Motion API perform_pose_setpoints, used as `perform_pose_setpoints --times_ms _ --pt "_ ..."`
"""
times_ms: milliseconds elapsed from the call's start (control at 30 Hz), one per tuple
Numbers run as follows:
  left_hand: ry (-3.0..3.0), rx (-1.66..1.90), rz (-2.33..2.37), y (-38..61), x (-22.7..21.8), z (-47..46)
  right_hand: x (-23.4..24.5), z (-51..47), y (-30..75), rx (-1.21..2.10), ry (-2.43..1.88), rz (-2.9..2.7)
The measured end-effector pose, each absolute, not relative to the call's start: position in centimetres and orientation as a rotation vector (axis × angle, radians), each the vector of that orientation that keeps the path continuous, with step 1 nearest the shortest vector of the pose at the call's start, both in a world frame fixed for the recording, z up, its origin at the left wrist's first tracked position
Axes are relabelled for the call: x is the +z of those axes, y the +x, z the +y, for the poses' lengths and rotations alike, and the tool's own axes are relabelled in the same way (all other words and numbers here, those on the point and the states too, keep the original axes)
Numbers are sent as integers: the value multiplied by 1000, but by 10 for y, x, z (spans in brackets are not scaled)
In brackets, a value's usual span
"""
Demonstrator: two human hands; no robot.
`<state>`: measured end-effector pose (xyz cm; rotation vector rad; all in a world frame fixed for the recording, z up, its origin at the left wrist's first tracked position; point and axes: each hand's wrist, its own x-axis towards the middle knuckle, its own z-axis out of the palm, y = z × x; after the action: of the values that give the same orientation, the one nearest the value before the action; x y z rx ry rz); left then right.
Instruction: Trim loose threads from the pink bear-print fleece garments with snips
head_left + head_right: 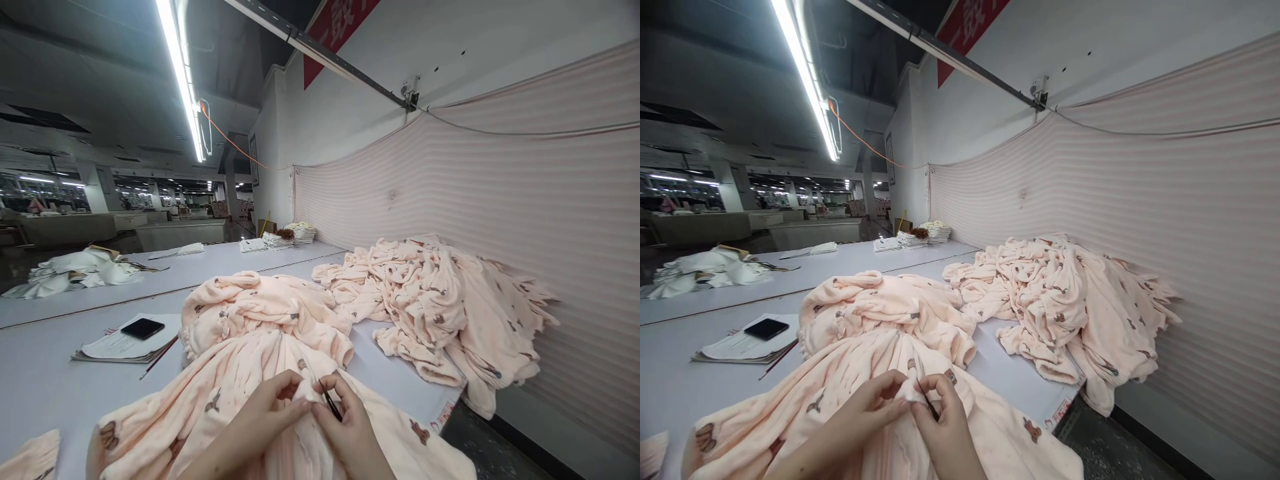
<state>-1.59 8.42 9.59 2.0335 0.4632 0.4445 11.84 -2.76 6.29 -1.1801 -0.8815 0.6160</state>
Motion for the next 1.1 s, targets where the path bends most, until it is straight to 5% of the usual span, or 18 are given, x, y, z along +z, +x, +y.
perform_pose_setpoints --times_ms 400,767,900,1100 --pt "1670 447 350 -17 97 90 86 -47 128 22 -1729 -1463" --pt "1740 433 424 -17 100 87 94 -48 126 -56 -1854 -1540" --pt "1788 425 426 -18 102 87 89 -43 132 196 -1743 -1325" --pt "1768 398 351 -20 107 84 64 -25 146 1044 -1153 -1024"
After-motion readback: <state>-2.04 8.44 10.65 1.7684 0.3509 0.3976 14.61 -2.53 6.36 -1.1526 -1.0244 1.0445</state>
